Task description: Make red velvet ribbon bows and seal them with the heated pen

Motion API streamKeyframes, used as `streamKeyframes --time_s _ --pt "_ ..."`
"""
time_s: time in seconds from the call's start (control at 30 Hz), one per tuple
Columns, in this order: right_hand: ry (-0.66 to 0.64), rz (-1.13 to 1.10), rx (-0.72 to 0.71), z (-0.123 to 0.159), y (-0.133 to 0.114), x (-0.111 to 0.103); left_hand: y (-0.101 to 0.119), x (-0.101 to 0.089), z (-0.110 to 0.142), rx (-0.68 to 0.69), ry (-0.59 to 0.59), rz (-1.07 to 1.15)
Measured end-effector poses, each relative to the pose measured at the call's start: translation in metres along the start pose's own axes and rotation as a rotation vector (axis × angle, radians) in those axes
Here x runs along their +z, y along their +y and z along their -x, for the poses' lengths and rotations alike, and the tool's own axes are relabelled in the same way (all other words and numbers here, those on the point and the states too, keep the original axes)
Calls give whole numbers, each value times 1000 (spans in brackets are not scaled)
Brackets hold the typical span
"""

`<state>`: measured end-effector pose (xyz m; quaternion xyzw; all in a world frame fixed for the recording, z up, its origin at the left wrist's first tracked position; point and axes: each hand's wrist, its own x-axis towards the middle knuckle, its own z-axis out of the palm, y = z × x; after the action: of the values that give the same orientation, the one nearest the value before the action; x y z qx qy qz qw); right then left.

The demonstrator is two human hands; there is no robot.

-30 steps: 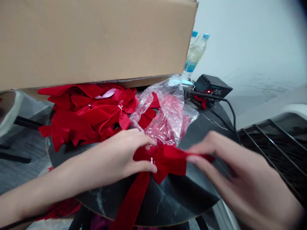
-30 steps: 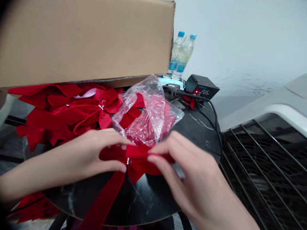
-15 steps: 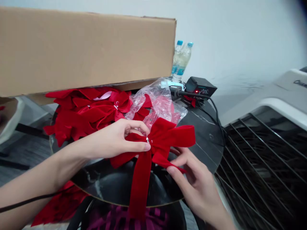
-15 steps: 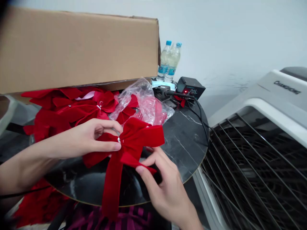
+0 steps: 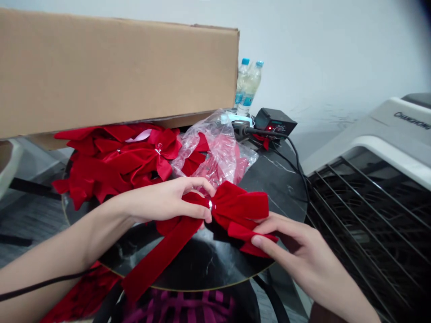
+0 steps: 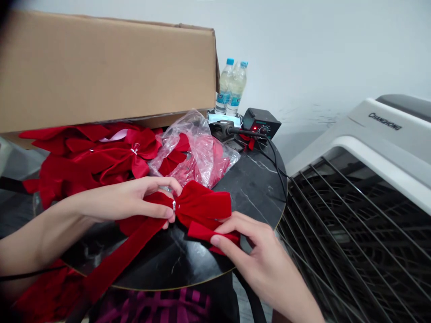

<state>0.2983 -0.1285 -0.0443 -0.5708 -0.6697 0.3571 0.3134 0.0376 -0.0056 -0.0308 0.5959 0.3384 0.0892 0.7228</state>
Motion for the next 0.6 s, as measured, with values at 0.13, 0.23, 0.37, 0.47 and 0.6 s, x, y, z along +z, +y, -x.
streamKeyframes --time_s 0.13,0.23,0.37,0.47,0.6 --pt "30 106 -108 -4 10 -23 -5 8 -7 26 -41 276" --pt "100 261 -227 -12 17 -44 -9 14 -11 18 11 382" --pt "446 360 -233 -16 13 -47 -14 14 -18 66 161 472" --pt "754 106 -47 -15 -3 -12 -18 12 -23 141 244 508" --pt "503 -288 21 -32 -25 50 -23 17 -28 222 270 476"
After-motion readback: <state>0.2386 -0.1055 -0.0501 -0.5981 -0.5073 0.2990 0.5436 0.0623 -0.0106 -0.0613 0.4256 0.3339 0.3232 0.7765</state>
